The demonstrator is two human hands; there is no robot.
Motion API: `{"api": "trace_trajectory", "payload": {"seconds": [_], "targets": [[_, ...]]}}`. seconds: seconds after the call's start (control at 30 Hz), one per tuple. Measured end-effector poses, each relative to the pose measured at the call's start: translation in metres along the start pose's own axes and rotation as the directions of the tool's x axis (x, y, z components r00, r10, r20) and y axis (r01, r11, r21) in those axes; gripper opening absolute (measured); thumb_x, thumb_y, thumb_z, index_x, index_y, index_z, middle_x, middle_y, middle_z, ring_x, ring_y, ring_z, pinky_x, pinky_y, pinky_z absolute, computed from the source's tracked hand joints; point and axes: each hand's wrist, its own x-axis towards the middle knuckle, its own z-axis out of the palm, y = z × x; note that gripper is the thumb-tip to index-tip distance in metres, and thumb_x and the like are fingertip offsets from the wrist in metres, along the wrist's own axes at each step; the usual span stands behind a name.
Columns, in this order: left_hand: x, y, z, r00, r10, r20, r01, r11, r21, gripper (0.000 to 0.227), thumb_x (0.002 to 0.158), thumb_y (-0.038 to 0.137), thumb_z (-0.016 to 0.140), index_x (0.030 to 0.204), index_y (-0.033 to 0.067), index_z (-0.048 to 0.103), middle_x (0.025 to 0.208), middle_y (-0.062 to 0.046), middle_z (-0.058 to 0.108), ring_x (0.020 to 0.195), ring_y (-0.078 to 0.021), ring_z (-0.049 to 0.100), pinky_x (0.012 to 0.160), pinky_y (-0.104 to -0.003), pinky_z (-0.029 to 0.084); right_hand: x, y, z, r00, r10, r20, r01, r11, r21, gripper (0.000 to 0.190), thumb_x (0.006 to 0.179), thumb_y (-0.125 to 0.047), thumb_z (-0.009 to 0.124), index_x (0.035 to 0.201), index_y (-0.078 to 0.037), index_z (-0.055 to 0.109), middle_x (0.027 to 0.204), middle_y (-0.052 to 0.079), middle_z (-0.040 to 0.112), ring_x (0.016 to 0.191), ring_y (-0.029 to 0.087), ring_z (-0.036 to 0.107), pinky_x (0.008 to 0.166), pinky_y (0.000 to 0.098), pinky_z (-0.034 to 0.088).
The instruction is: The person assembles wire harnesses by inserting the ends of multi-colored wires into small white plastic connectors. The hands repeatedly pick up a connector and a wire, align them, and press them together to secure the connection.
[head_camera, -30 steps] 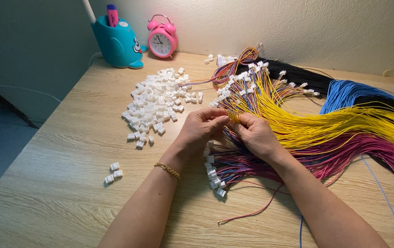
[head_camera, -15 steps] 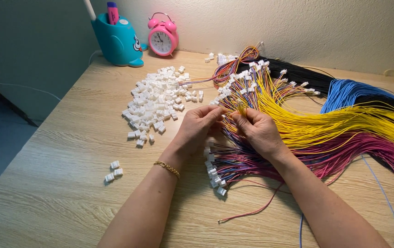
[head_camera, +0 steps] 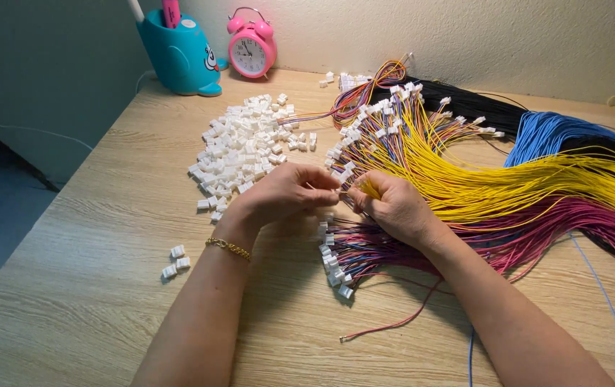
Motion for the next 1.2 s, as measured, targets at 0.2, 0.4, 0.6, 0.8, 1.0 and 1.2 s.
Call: {"api": "trace_trajectory", "payload": {"seconds": [0.2, 0.4, 0.6, 0.8, 1.0, 1.2], "targets": [[0.002, 0.007, -0.004, 0.983, -0.120, 0.138, 0.022, 0.829, 0.559, 0.028, 0.073, 0.027, 0.077, 0.098, 0.0142, 0.078, 0.086, -0.007, 0.075, 0.086, -0.0242, 0.070, 0.080, -0.036, 0.055, -0.007, -0.025, 0.004, 0.999, 0.040, -0.015, -0.041, 0.999, -0.034, 0.015, 0.091, -0.018, 0.063, 0.080, -0.011, 0.071, 0.061, 0.006, 0.063, 0.063, 0.015, 0.055, 0.062, 0.0281, 0.045], [0.008, 0.003, 0.004, 0.992, -0.073, 0.107, -0.019, 0.737, 0.675, 0.019, 0.078, 0.031, 0.073, 0.093, 0.0212, 0.079, 0.083, -0.005, 0.075, 0.084, -0.0263, 0.070, 0.080, -0.037, 0.055, 0.010, 0.027, -0.002, 0.999, 0.022, -0.028, -0.023, 0.999, -0.027, 0.012, 0.088, -0.019, 0.070, 0.079, -0.010, 0.070, 0.061, 0.000, 0.058, 0.064, 0.011, 0.050, 0.058, 0.0259, 0.042], [0.018, -0.024, 0.008, 0.998, -0.015, 0.069, 0.016, 1.000, -0.011, 0.016, 0.089, 0.011, 0.067, 0.103, 0.0038, 0.070, 0.078, -0.009, 0.071, 0.074, -0.0149, 0.067, 0.068, -0.027, 0.060, 0.006, 0.015, -0.002, 0.998, 0.052, -0.046, -0.046, 0.991, 0.124, 0.005, 0.082, -0.012, 0.074, 0.085, -0.009, 0.075, 0.061, 0.000, 0.061, 0.062, 0.008, 0.051, 0.056, 0.0202, 0.041], [0.017, -0.026, 0.018, 0.999, 0.001, 0.047, 0.011, 0.968, -0.250, 0.020, 0.090, 0.011, 0.069, 0.105, -0.0013, 0.067, 0.082, -0.013, 0.070, 0.074, -0.0180, 0.069, 0.065, -0.031, 0.062, 0.009, 0.022, -0.004, 0.996, 0.067, -0.062, -0.058, 0.989, 0.138, 0.008, 0.080, -0.011, 0.074, 0.088, -0.008, 0.075, 0.060, 0.000, 0.061, 0.059, 0.007, 0.050, 0.054, 0.0203, 0.042], [0.027, -0.043, 0.016, 0.998, -0.002, 0.066, 0.022, 0.953, -0.302, 0.018, 0.090, 0.008, 0.068, 0.104, -0.0026, 0.068, 0.085, -0.018, 0.070, 0.078, -0.0231, 0.070, 0.069, -0.035, 0.063, 0.009, 0.020, -0.004, 0.995, 0.085, -0.054, -0.078, 0.990, 0.115, 0.009, 0.078, -0.012, 0.074, 0.087, -0.009, 0.075, 0.053, -0.001, 0.057, 0.055, 0.007, 0.049, 0.052, 0.0198, 0.042], [0.029, -0.048, 0.017, 0.998, 0.011, 0.057, 0.008, 0.945, -0.327, 0.020, 0.089, 0.009, 0.070, 0.105, -0.0028, 0.067, 0.084, -0.015, 0.069, 0.078, -0.0203, 0.070, 0.069, -0.033, 0.063, 0.007, 0.020, -0.001, 0.993, 0.087, -0.079, -0.077, 0.990, 0.121, 0.010, 0.077, -0.010, 0.073, 0.087, -0.008, 0.075, 0.053, -0.003, 0.055, 0.056, 0.006, 0.049, 0.053, 0.0192, 0.041]]}}
